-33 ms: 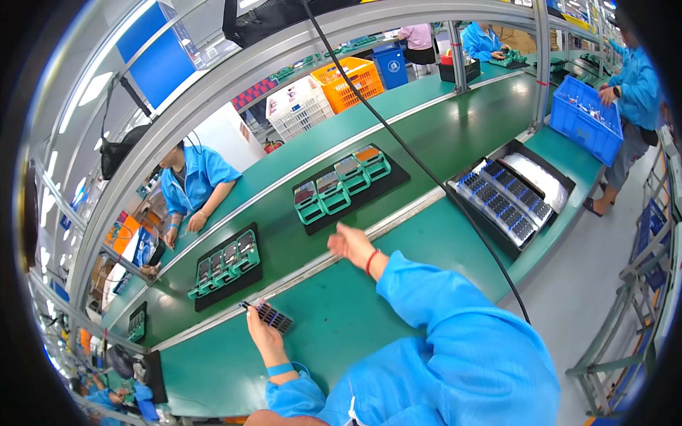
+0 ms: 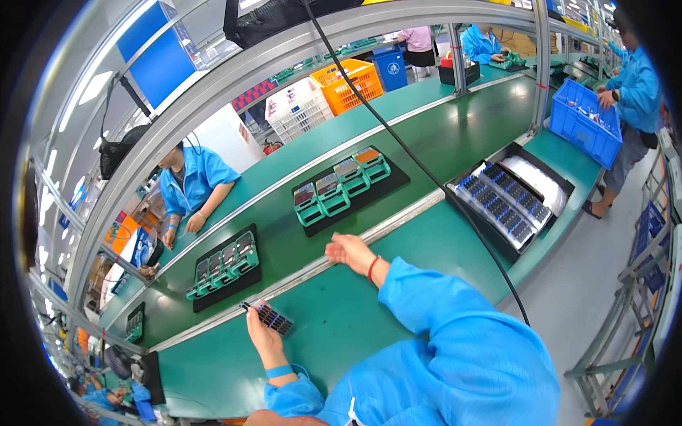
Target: Assembling small buttons or pads into electronic device casings on a production line.
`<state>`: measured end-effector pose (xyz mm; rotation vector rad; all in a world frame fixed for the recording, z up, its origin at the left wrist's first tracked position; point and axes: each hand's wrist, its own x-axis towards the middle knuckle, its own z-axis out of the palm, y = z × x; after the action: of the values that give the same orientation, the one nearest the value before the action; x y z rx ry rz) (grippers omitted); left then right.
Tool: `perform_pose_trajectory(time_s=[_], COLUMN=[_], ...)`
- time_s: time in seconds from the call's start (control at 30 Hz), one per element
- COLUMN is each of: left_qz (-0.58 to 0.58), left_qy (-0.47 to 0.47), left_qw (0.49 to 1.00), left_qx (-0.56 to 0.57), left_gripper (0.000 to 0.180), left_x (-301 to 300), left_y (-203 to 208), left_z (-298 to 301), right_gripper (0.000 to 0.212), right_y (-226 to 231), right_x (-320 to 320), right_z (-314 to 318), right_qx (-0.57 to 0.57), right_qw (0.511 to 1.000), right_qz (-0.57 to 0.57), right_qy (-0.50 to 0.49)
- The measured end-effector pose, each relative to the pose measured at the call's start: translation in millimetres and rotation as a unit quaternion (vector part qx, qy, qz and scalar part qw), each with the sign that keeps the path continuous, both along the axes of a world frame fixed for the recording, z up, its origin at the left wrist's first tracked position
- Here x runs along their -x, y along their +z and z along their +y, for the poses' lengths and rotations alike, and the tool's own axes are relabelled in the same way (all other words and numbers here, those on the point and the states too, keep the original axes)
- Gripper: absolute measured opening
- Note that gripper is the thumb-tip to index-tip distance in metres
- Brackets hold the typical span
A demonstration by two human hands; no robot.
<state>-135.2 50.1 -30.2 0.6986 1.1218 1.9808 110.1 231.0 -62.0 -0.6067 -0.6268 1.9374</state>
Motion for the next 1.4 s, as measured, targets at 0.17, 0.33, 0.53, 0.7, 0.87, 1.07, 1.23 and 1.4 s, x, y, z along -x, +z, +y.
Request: perform_pose_trajectory(time_s=[0.17, 0.33, 0.53, 0.7, 0.87, 1.07, 1.23, 1.4], left_qz=[0.078, 0.173, 0.209, 0.231, 0.23, 0.164, 0.139, 0.179], left_qy=[-0.067, -0.148, -0.15, -0.148, -0.17, -0.235, -0.24, -0.218], left_qw=[0.993, 0.966, 0.958, 0.95, 0.948, 0.947, 0.949, 0.943], left_qx=[0.062, 0.124, 0.129, 0.15, 0.137, 0.148, 0.152, 0.179], left_gripper=[0.025, 0.024, 0.018, 0.016, 0.016, 0.02, 0.019, 0.02], left_x=[-30.2, -56.9, -59.5, -61.1, -54.2, -50.6, -55.7, -52.7], left_y=[6.9, 5.7, 1.2, 7.4, -1.2, -3.7, -2.4, -8.8], left_z=[-0.9, -3.9, -4.9, -4.2, -3.3, -6.6, -4.7, -2.3], right_gripper=[0.027, 0.028, 0.035, 0.028, 0.023, 0.021, 0.022, 0.026], right_y=[6.2, 14.6, 28.4, 28.8, 30.7, 23.0, 18.5, 22.5], right_x=[1.6, 7.6, 31.8, 29.7, 29.5, 27.8, 28.5, 27.4], right_z=[-24.2, -38.3, -90.1, -86.3, -83.8, -79.3, -76.1, -78.6], right_qx=[-0.127, -0.221, -0.41, -0.422, -0.317, -0.188, -0.24, -0.26], right_qw=[0.979, 0.934, 0.833, 0.836, 0.879, 0.923, 0.901, 0.887], right_qz=[-0.146, -0.257, -0.321, -0.324, -0.271, -0.131, -0.196, -0.245], right_qy=[0.066, 0.112, 0.186, 0.136, 0.23, 0.311, 0.304, 0.292])
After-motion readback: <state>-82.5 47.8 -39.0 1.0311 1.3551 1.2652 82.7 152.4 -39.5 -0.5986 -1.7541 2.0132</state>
